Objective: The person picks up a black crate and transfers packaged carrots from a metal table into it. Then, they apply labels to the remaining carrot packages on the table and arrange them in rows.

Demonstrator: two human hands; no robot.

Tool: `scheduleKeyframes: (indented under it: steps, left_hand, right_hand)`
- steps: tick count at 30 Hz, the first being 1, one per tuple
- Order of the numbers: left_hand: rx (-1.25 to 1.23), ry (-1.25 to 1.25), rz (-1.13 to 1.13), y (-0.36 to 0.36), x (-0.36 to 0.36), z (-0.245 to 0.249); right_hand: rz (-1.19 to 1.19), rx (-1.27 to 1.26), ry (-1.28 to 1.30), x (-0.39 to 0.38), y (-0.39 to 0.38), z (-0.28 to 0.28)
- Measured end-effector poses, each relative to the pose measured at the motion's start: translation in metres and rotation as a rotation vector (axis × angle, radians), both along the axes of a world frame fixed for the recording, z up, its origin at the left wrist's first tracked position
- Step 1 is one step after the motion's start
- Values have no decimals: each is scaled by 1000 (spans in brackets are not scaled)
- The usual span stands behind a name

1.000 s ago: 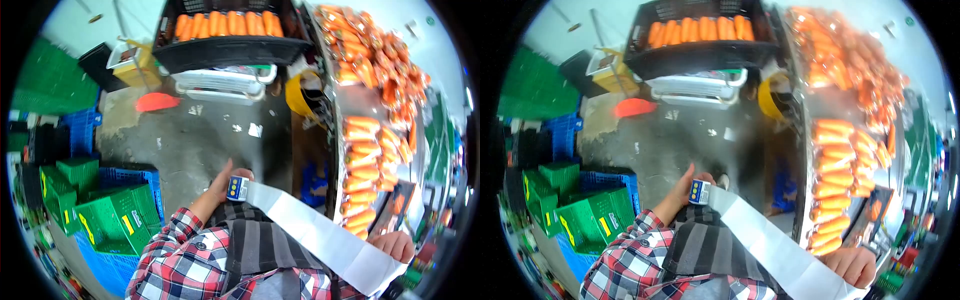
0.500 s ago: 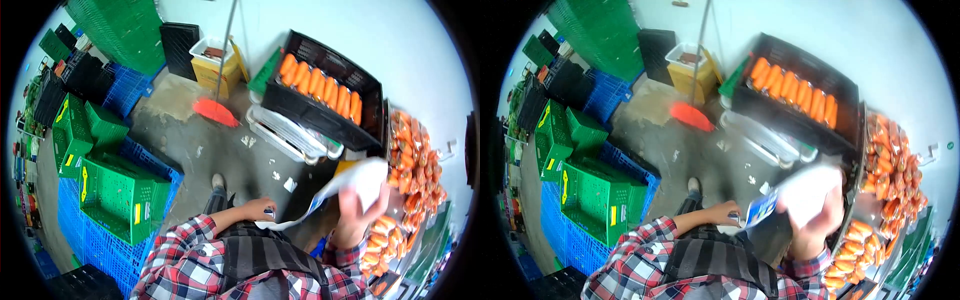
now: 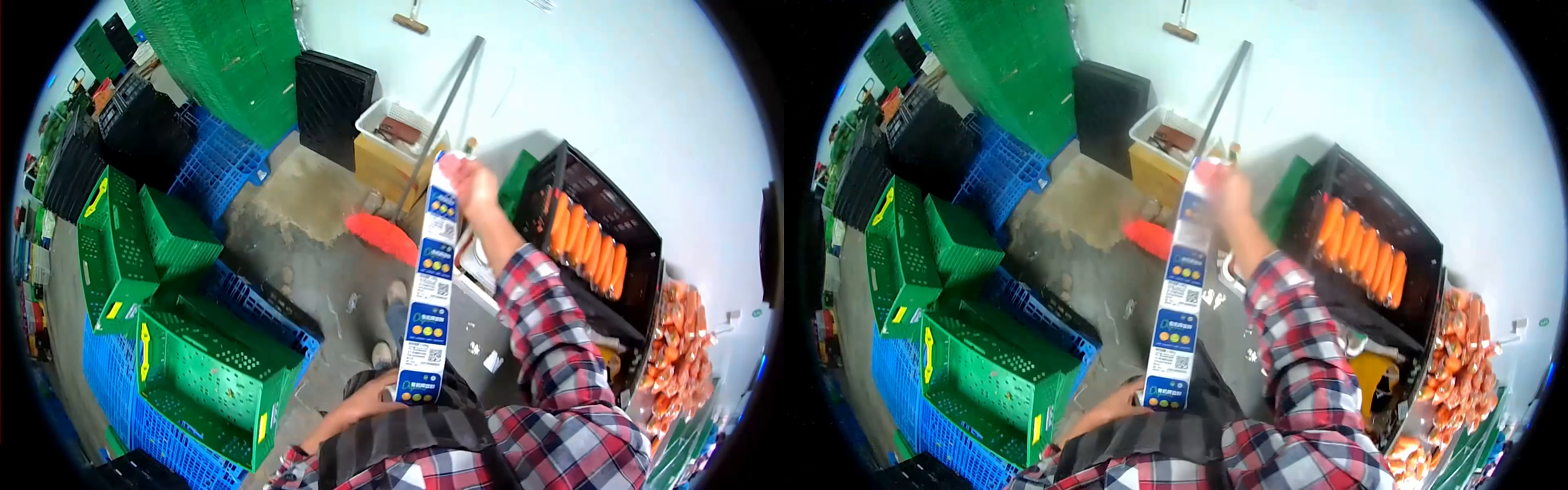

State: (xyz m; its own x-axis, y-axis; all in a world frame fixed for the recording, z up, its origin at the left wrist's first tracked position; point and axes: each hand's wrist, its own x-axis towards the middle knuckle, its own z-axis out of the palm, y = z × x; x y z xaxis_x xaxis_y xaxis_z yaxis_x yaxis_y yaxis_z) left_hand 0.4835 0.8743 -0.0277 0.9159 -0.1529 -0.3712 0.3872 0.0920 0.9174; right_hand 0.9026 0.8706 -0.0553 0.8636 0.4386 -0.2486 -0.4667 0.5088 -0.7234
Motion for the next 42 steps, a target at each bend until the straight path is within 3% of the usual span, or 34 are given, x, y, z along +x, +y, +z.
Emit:
scheduleKeyframes:
  steps: [1,2,4,5,6,7,9,11,13,16,17,18,19,20,22,23,26,30,31,33,34,35,37,39,41,42]
  left_hand:
    - [-166,200,96,12,9,-1]
    - [-358,208,179,26,18,-7]
    - [-401,278,198,63,39,-18]
    - [-469,322,253,75,41,-33]
    - [-695,369,427,86,40,-52]
    - [-922,413,608,99,47,-70]
    - [-1050,352,932,117,73,-97]
    - [-1438,319,952,148,74,-128]
    - [-1302,319,1049,172,78,-149]
    - [-1118,527,1309,207,96,-192]
    - [-1200,453,1265,217,91,-254]
    - [-1182,477,1278,228,98,-274]
    - [-1168,500,1295,242,108,-289]
    - [-979,498,1370,256,129,-309]
    - [-946,592,1446,269,130,-352]
    - [-954,609,1479,272,127,-375]
    - [-699,657,1546,289,159,-392]
    - [-862,612,1555,308,157,-409]
    - [-859,656,1668,308,155,-405]
    - [-608,546,1571,321,166,-384]
    - [-334,561,1703,325,186,-368]
    - [-51,560,1620,331,194,-354]
    - [296,561,1383,353,211,-315]
    - [263,312,1398,355,235,-279]
    - [209,142,1198,334,232,-249]
    - [108,220,1239,325,247,-224]
  right_hand:
    - [61,-10,31,7,25,-29]
    - [123,-22,60,14,51,-58]
    - [225,-231,14,21,101,-99]
    - [471,-318,-54,27,120,-112]
    - [512,-452,129,33,139,-120]
    - [584,-607,78,39,158,-134]
    - [582,-674,-10,50,183,-192]
    - [566,-745,25,56,193,-254]
    - [577,-846,66,54,191,-321]
    - [571,-1021,112,54,184,-434]
    - [633,-1135,-147,63,171,-529]
    - [700,-1209,-439,80,153,-613]
    - [734,-1208,-634,91,147,-657]
    - [747,-1206,-833,101,140,-701]
    - [681,-1240,-953,114,147,-752]
    - [677,-1336,-834,119,159,-762]
    - [703,-1593,-466,131,202,-747]
    - [762,-1604,-366,126,231,-757]
    - [741,-1588,-333,125,236,-754]
    - [529,-1572,-509,113,276,-678]
    - [499,-1500,-586,109,283,-658]
    - [450,-1342,-644,104,286,-641]
    - [587,-1205,-691,87,303,-552]
    - [915,-1280,-741,68,300,-478]
    - [1168,-1159,-1081,30,260,-427]
    - [1226,-1097,-933,11,238,-396]
